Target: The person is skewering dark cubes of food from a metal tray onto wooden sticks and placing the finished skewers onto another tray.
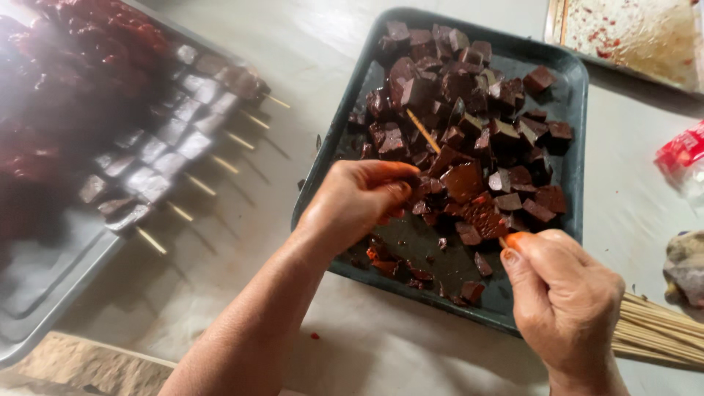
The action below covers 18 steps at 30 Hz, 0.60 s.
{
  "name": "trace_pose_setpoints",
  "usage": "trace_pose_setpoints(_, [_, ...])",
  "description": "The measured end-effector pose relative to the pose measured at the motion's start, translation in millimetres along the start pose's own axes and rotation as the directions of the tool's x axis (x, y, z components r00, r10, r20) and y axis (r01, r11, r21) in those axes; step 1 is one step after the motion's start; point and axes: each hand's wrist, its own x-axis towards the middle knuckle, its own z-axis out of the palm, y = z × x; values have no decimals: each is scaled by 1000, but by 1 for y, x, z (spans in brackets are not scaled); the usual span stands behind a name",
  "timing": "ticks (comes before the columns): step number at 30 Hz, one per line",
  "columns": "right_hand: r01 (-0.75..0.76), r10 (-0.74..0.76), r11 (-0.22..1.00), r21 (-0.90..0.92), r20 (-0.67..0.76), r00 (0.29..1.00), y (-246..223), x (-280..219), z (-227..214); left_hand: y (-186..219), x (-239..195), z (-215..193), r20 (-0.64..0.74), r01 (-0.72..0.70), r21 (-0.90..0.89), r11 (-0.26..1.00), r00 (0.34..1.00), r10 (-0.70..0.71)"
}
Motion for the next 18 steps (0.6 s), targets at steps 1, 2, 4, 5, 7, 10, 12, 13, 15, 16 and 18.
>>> trace_pose_setpoints(1, [-12,12,1000,-11,6,1000,-1,0,1,-1,3,-2,-28,13,-91,996,999,-16])
trace_pose_setpoints(2, [-24,25,999,-22,12,1000,-1,-1,1,-2,5,-4,-54,24,-181,983,998,-34])
trace_pose_setpoints(4, [-23,23,999,-22,19,1000,-2,-1,1,-5,8,-9,-95,11,-312,950,995,-43])
trace_pose_setpoints(5, [-25,25,999,-22,23,999,-2,-1,1,-6,8,-12,-108,-7,-351,936,994,-33])
trace_pose_setpoints(7, [-15,16,999,-28,21,1000,-2,-2,2,-7,11,-15,-138,-35,-423,906,990,-27])
trace_pose_setpoints(10, [5,-4,1000,-24,17,1000,-2,-2,2,-8,13,-19,-178,-41,-514,857,982,-60])
trace_pose_setpoints(12, [11,-11,1000,-15,20,1000,-2,-3,3,-9,13,-21,-185,-18,-562,827,977,-105])
trace_pose_setpoints(13, [10,-9,1000,-9,25,1000,-1,-3,3,-8,13,-22,-193,-22,-557,830,976,-104])
trace_pose_setpoints(15, [3,-3,1000,-11,30,1000,1,-4,3,-6,14,-23,-207,-27,-546,838,973,-103])
trace_pose_setpoints(16, [-2,2,1000,-20,31,1000,2,-4,2,-4,13,-23,-203,-33,-494,869,976,-79])
trace_pose_setpoints(18, [-33,35,999,-40,26,999,3,-3,2,0,11,-22,-185,-37,-386,922,982,-38])
